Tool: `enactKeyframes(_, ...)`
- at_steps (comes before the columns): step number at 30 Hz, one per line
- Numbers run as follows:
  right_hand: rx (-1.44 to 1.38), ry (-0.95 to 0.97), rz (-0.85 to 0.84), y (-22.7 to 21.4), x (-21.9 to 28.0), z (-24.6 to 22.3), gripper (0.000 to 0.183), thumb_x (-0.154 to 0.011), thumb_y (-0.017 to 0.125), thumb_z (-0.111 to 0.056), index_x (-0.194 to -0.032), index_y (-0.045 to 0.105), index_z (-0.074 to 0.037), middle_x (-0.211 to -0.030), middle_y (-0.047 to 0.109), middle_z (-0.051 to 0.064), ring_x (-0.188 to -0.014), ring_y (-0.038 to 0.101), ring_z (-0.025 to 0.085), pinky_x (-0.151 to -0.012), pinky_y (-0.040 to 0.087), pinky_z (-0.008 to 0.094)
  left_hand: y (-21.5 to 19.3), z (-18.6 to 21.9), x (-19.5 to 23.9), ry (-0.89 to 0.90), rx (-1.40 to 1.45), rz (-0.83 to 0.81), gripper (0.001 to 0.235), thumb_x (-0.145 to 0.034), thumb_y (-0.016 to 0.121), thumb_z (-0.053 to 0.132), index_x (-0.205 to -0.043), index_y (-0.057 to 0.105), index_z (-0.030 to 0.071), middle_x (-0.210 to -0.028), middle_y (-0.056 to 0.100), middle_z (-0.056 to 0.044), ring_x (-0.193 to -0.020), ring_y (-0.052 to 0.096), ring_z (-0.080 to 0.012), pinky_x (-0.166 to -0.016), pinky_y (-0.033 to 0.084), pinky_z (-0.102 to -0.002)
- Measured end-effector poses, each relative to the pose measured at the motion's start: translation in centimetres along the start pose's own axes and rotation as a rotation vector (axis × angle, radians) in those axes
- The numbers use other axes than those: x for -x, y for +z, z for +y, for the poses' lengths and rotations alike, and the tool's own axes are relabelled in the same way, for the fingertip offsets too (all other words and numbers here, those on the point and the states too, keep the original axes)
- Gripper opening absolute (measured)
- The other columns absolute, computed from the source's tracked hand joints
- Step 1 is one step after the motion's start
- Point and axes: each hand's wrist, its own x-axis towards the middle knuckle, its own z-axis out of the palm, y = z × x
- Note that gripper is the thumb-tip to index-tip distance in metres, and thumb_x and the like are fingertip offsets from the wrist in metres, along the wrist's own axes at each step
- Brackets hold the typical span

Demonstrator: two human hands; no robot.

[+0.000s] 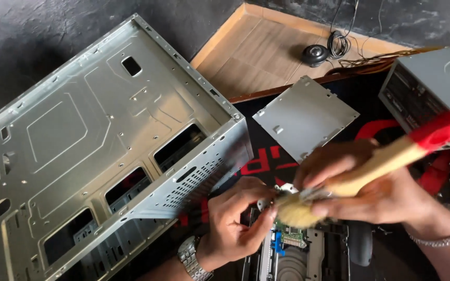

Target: The person uses a screwdriver to remove screws from a small electronic component, likely a hard drive, and then uses a brush to clean the circuit board and internal parts.

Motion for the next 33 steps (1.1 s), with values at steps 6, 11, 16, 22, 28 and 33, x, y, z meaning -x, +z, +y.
enactKeyframes(6,0.058,-0.051,-0.037,-1.5,1.6,1.5,0.065,-0.083,0.073,0.009,-0.141,0.049,-0.007,-0.131,0.071,0.022,-0.117,0.079,0.033,-0.109,0.067,0.046,-0.2,-0.6,0.5,0.076,-0.104,0.047,0.010,-0.094,0.065,0.008,-0.099,0.068,-0.001,-0.090,0.073,-0.013,-0.082,0.074,-0.0282,-0.078,0.065,-0.036)
enactKeyframes(11,0.317,-0.009,0.152,-0.2,-0.5,0.3,0.034,-0.078,0.076,-0.008,-0.112,0.072,-0.006,-0.111,0.079,0.008,-0.094,0.082,0.019,-0.085,0.074,0.033,-0.4,-0.8,0.5,0.173,-0.038,0.022,0.012,-0.096,0.063,0.003,-0.104,0.065,-0.005,-0.095,0.070,-0.019,-0.086,0.072,-0.0359,-0.084,0.066,-0.046)
enactKeyframes(16,0.278,0.094,-0.064,0.1,-1.5,-0.6,0.037,-0.078,0.078,-0.011,-0.115,0.072,-0.005,-0.118,0.079,0.011,-0.104,0.083,0.024,-0.088,0.076,0.036,-0.8,-1.1,0.7,0.211,0.002,-0.030,0.017,-0.100,0.060,-0.001,-0.117,0.062,-0.002,-0.105,0.067,-0.021,-0.088,0.070,-0.0350,-0.084,0.066,-0.046)
enactKeyframes(22,0.359,0.116,-0.080,1.4,-1.1,0.3,0.037,-0.075,0.084,-0.014,-0.110,0.076,-0.007,-0.107,0.083,0.006,-0.092,0.085,0.018,-0.080,0.074,0.029,0.0,-1.2,1.5,0.037,0.227,-0.003,0.037,-0.095,0.068,0.008,-0.126,0.052,-0.003,-0.115,0.065,-0.021,-0.101,0.070,-0.0282,-0.089,0.065,-0.036)
enactKeyframes(28,0.457,0.101,-0.157,0.7,-0.9,-0.1,0.043,-0.072,0.088,-0.021,-0.112,0.077,-0.011,-0.117,0.078,0.006,-0.102,0.083,0.021,-0.082,0.076,0.033,-0.1,-0.7,1.1,-0.017,0.127,-0.011,0.031,-0.092,0.078,0.017,-0.115,0.063,0.001,-0.103,0.073,-0.016,-0.091,0.075,-0.0253,-0.081,0.066,-0.033)
enactKeyframes(33,0.483,0.133,0.170,0.3,-0.1,-2.0,0.042,-0.064,0.086,-0.016,-0.102,0.076,-0.003,-0.103,0.083,0.009,-0.085,0.083,0.019,-0.072,0.072,0.027,-0.3,-0.1,1.0,-0.059,0.091,0.036,0.023,-0.094,0.073,0.015,-0.110,0.065,0.000,-0.102,0.073,-0.016,-0.088,0.073,-0.0235,-0.077,0.066,-0.031)
